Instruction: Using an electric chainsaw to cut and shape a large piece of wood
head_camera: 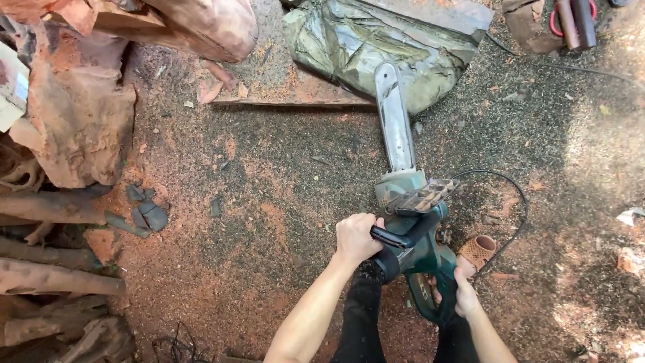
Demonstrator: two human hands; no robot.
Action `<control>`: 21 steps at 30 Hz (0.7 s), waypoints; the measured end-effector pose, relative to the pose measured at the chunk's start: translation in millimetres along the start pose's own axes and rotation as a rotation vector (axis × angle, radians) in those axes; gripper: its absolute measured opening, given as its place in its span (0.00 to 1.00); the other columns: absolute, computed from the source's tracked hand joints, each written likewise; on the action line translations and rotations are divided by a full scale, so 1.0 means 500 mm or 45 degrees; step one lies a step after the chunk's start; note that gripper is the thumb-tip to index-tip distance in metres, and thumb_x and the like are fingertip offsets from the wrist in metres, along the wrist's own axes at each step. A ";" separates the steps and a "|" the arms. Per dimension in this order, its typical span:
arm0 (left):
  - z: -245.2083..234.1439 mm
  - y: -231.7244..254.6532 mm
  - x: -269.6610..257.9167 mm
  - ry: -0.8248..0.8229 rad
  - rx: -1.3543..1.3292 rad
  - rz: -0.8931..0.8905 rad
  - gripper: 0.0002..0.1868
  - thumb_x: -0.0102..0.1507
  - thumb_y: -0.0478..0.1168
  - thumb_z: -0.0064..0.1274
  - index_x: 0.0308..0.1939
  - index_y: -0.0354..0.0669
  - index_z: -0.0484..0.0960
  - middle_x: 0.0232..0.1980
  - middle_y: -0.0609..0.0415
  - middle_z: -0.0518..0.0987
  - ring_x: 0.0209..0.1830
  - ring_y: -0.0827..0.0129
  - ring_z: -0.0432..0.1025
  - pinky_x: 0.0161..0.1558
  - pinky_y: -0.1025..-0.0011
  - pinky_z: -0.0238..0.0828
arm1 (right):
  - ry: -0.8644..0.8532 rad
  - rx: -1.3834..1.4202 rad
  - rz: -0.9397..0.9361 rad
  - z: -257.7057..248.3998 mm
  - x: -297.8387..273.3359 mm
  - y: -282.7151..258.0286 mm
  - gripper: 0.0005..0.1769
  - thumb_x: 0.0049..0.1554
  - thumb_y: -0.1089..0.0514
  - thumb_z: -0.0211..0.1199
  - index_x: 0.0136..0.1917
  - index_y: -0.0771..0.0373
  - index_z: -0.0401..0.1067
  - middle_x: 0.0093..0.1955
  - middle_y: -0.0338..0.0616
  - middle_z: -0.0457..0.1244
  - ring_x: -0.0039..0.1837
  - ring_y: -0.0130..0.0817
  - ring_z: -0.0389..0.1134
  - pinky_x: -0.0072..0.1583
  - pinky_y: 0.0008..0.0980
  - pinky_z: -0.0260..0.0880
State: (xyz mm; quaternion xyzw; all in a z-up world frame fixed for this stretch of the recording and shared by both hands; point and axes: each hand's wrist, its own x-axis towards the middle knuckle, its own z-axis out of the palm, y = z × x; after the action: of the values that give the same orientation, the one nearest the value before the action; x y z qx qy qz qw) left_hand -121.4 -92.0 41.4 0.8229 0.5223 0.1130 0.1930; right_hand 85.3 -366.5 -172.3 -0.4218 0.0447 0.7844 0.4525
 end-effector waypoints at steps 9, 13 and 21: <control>0.020 0.019 0.019 -0.116 0.083 -0.140 0.18 0.64 0.44 0.47 0.19 0.46 0.72 0.21 0.57 0.75 0.18 0.57 0.74 0.21 0.55 0.73 | -0.044 -0.075 -0.229 0.049 0.002 -0.099 0.40 0.60 0.29 0.55 0.42 0.73 0.71 0.32 0.58 0.66 0.22 0.43 0.66 0.23 0.38 0.70; 0.028 0.019 0.020 -0.116 0.071 -0.170 0.16 0.63 0.43 0.49 0.19 0.46 0.72 0.21 0.57 0.76 0.20 0.55 0.74 0.24 0.54 0.71 | 0.088 -0.009 -0.118 0.038 0.000 -0.110 0.38 0.60 0.29 0.55 0.51 0.71 0.71 0.36 0.59 0.66 0.23 0.46 0.66 0.25 0.40 0.69; 0.043 0.019 0.014 -0.174 0.061 -0.244 0.13 0.60 0.41 0.52 0.21 0.46 0.72 0.22 0.58 0.76 0.20 0.57 0.73 0.25 0.55 0.73 | 0.103 -0.062 0.083 -0.032 0.023 -0.101 0.44 0.59 0.24 0.51 0.51 0.72 0.72 0.39 0.57 0.68 0.28 0.48 0.67 0.29 0.42 0.70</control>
State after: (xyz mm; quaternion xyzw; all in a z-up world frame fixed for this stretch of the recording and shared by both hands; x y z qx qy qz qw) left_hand -102.4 -93.5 26.1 0.7794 0.5867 0.0251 0.2185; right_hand 130.3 -336.4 -174.7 -0.4625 0.0576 0.7819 0.4140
